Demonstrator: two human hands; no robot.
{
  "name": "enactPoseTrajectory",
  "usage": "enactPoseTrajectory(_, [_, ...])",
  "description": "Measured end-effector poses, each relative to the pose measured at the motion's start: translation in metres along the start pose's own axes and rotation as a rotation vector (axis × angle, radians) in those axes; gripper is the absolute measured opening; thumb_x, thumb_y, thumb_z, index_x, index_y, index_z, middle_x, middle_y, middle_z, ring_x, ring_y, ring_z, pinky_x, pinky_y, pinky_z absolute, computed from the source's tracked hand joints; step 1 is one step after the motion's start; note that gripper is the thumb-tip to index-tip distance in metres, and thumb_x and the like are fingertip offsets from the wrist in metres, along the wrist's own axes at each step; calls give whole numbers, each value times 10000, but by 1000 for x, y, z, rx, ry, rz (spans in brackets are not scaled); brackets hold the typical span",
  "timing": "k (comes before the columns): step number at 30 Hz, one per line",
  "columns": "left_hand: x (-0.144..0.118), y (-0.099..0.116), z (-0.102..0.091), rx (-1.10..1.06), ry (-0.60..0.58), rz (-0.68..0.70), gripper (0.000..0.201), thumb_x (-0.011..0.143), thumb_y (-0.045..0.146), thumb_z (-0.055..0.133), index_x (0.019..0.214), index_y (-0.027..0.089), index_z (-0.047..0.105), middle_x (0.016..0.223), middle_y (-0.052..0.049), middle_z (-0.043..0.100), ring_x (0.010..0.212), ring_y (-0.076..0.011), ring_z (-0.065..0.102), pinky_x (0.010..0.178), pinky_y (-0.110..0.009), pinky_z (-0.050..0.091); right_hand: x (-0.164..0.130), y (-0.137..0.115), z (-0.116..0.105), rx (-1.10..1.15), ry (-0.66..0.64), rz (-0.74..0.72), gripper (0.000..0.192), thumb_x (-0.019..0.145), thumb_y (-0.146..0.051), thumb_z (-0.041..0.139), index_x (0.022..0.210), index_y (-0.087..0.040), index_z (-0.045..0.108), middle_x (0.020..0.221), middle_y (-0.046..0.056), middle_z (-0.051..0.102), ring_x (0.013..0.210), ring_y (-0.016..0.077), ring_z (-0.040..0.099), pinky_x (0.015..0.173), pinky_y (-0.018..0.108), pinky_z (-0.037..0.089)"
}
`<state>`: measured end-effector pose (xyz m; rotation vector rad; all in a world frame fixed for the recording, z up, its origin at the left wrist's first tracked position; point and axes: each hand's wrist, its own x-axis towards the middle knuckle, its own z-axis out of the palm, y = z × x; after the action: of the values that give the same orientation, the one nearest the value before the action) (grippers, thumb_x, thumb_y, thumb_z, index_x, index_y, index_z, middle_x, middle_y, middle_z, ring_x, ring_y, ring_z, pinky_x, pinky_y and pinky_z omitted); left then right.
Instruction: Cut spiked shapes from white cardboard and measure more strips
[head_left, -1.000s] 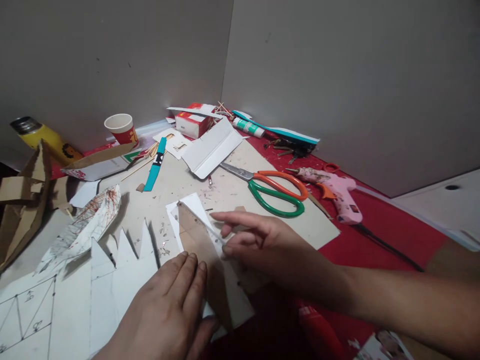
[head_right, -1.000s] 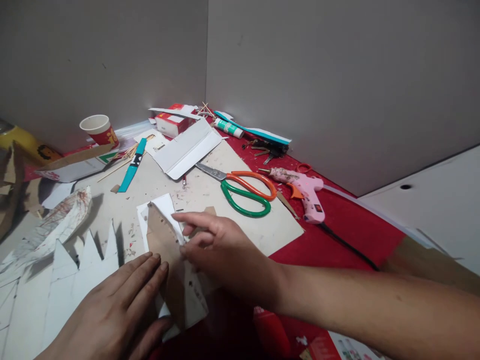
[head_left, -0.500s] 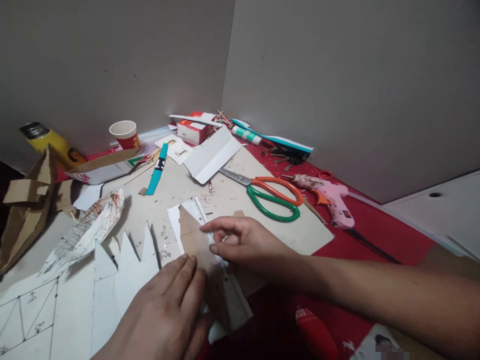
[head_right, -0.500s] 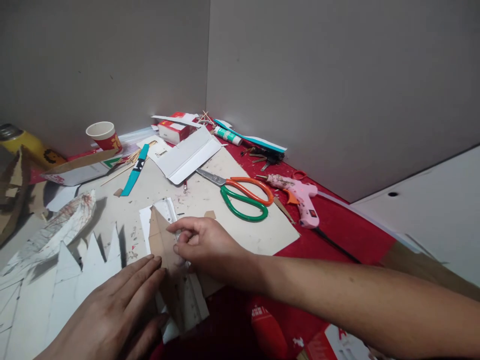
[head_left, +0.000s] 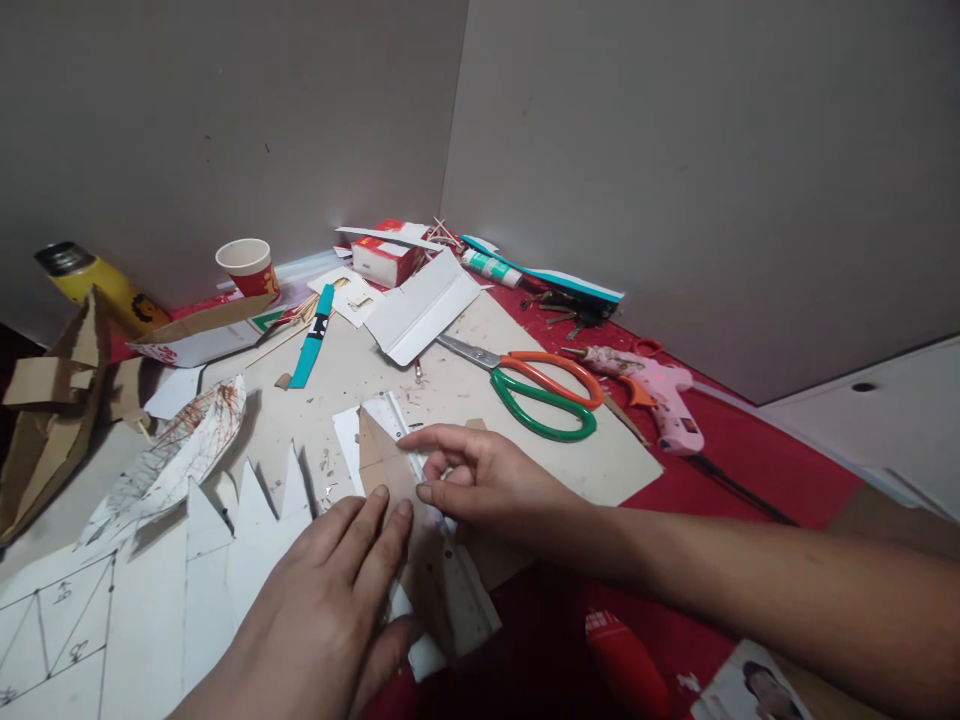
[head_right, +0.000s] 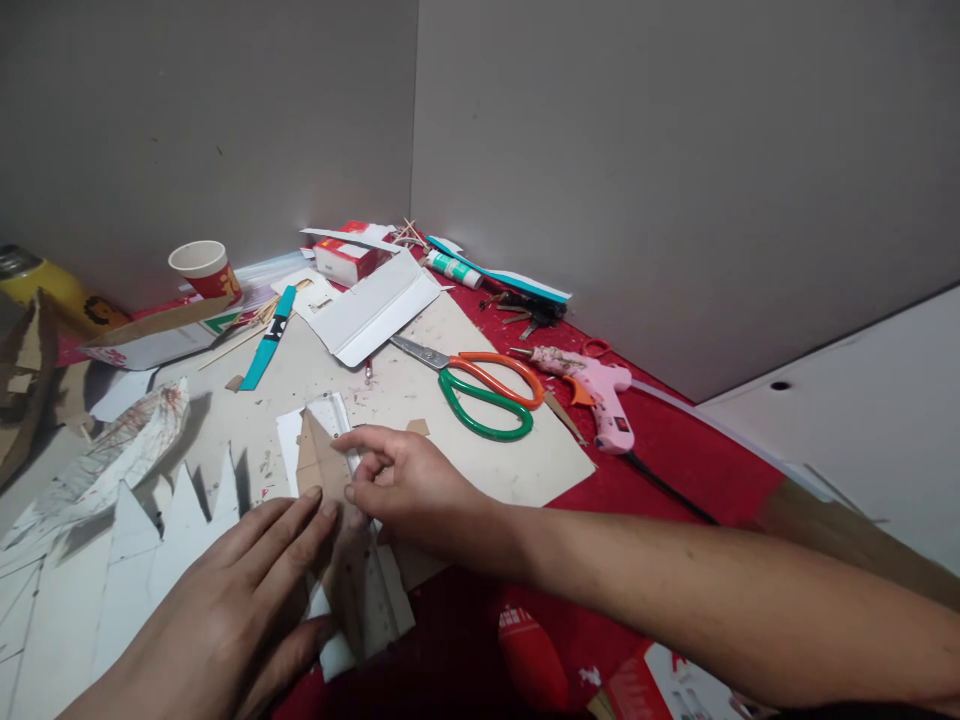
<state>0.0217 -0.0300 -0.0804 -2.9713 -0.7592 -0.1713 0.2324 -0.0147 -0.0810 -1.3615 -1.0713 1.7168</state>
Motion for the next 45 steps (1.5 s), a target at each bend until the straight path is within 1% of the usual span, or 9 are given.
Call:
enactPoseTrajectory(5, [-2, 1, -3, 116, 11, 2, 563, 832, 427, 611, 1244, 43, 618, 1301, -218, 600, 1113, -351, 644, 857, -437, 589, 0, -3, -1, -14, -6, -2, 601, 742, -107, 606, 1323, -185, 474, 762, -68, 483, 497, 56, 551, 432, 172, 468])
enactPoseTrajectory(13, [-3, 0, -11, 211, 8, 3, 561, 806, 452, 624, 1111, -13, 696, 1160, -261, 671, 974, -380, 703, 753, -468, 621, -2, -7, 0, -47, -13, 33, 650, 770, -101, 574, 1398, -205, 444, 804, -51, 489, 539, 71, 584, 434, 175, 447])
enactPoseTrajectory(18, [-2, -2, -16, 261, 16, -13, 504, 809, 426, 605, 1045, -2, 728, 1079, -253, 710, 914, -373, 722, 749, -496, 617, -1, -4, -1, -48, -23, 15, 670, 784, -95, 576, 1423, -204, 408, 811, -50, 482, 536, 67, 589, 417, 166, 433])
enactPoseTrajectory(21, [-2, -3, -17, 246, 22, -38, 486, 836, 421, 578, 1060, 15, 723, 1066, -236, 724, 914, -363, 723, 762, -503, 610, -1, -1, -2, -34, -33, 6, 682, 792, -102, 582, 1438, -207, 387, 825, -48, 479, 561, 76, 614, 419, 166, 436])
enactPoseTrajectory(27, [1, -3, -10, 110, 28, 22, 561, 856, 458, 592, 1280, 92, 608, 1321, -192, 596, 1162, -379, 607, 853, -506, 572, -1, -2, 0, -44, -30, 28, 683, 792, -96, 582, 1437, -230, 401, 815, -49, 495, 580, 79, 617, 462, 168, 441])
enactPoseTrajectory(31, [0, -6, -11, 130, 9, -2, 519, 875, 430, 561, 1192, 32, 662, 1214, -216, 660, 1059, -379, 668, 843, -527, 573, 0, -3, 1, -75, -22, 37, 692, 797, -79, 569, 1451, -220, 392, 791, -52, 498, 559, 78, 608, 441, 169, 423])
enactPoseTrajectory(34, [0, -7, -15, 157, -15, -32, 472, 887, 419, 518, 1121, 56, 709, 1143, -191, 703, 984, -364, 703, 826, -540, 581, 0, -2, 1, -95, -16, 29, 672, 810, -71, 556, 1450, -205, 400, 784, -53, 490, 544, 71, 596, 428, 169, 412])
enactPoseTrajectory(40, [-1, -5, -9, 194, -19, -60, 562, 847, 460, 574, 1261, 84, 634, 1294, -192, 608, 1091, -371, 653, 835, -505, 587, 3, 3, 0, -163, -28, -27, 647, 825, -90, 555, 1448, -181, 410, 774, -51, 502, 546, 67, 588, 454, 176, 423])
enactPoseTrajectory(45, [1, -7, -10, 202, -24, -73, 528, 819, 414, 588, 1195, 54, 677, 1220, -194, 658, 1037, -382, 677, 825, -517, 589, 4, 6, -1, -285, -14, -84, 644, 817, -104, 563, 1443, -167, 427, 750, -48, 529, 537, 77, 580, 453, 191, 418])
